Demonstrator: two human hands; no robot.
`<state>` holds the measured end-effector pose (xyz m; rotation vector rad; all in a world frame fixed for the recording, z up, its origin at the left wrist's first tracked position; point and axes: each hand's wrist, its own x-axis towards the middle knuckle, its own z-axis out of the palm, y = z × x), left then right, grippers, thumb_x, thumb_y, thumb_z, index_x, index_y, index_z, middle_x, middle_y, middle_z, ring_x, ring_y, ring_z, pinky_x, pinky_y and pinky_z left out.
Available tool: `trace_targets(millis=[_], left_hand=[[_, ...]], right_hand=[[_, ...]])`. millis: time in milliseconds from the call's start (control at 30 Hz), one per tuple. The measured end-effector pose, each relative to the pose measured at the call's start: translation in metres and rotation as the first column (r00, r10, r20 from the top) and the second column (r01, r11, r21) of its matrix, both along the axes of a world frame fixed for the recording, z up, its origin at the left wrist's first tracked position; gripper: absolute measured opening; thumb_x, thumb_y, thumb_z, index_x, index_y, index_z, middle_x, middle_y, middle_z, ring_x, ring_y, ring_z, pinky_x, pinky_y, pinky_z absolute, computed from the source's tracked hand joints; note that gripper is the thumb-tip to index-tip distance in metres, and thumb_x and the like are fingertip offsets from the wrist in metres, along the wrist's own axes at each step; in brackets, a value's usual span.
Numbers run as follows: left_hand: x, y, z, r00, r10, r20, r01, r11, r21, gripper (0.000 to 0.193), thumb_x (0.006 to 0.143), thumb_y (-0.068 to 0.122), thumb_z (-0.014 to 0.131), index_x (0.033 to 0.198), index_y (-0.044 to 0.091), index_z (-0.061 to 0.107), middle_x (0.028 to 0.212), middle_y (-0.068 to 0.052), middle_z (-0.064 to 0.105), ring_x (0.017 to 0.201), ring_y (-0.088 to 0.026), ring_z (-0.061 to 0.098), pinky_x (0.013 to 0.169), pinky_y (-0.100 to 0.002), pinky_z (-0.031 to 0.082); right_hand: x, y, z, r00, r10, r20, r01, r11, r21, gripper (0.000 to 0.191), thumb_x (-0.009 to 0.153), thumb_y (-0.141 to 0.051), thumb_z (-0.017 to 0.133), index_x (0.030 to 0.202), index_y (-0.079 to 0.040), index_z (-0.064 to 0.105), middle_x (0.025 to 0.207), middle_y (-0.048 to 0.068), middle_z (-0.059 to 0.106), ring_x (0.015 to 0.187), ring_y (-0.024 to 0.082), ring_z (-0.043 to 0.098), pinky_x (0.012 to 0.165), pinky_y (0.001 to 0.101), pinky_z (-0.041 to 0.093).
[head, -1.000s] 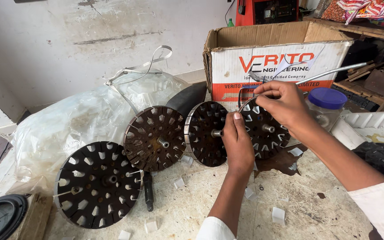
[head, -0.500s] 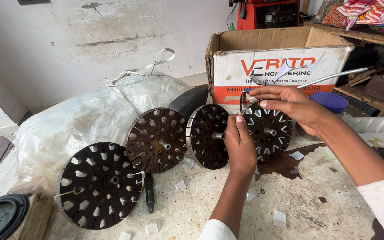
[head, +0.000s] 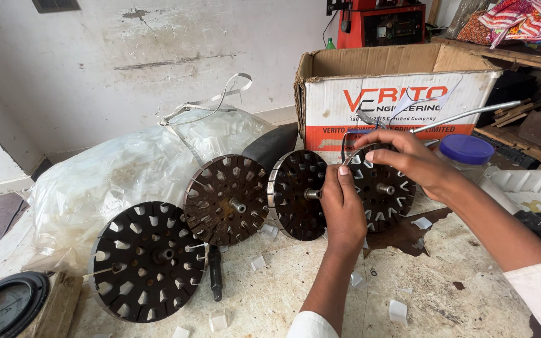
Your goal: The person holds a circular blade mounted on a hub at the workbench and uses a hand tool to work around the blade's edge, repositioning the blade and the tool repeatedly. Several similar blade discs sit on the bench beside the one being worked on.
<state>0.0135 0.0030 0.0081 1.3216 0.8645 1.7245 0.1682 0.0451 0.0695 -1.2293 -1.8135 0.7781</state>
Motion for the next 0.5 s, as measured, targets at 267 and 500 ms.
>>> trace_targets(millis=[267,500], left_hand=[[0.002,-0.001,0.001,0.997,-0.046,0.058,0.047,0.999,-0.010,0.037,0.109,0.033,0.040,0.098,0.001,0.055,0.077,-0.006,0.057,0.071,-0.011,0.049,0.066,-0.035,0.045],[0.007,0.005,-0.007,0.994,-0.091,0.058,0.095,0.993,-0.066,0.043,0.113,0.036,0.036,0.100,-0.001,0.055,0.079,-0.008,0.052,0.074,-0.015,0.045,0.068,-0.035,0.042]], right_hand=[[0.002,0.004,-0.006,0.998,-0.025,0.050,0.020,0.995,0.100,0.032,0.085,-0.028,0.075,0.110,-0.008,0.076,0.109,0.003,0.074,0.110,0.011,0.063,0.102,0.0315,0.044],[0.010,0.007,-0.008,0.995,-0.067,-0.069,0.063,0.997,-0.046,0.032,0.087,-0.030,0.075,0.109,-0.008,0.075,0.102,0.001,0.072,0.097,0.008,0.060,0.087,0.0287,0.047]])
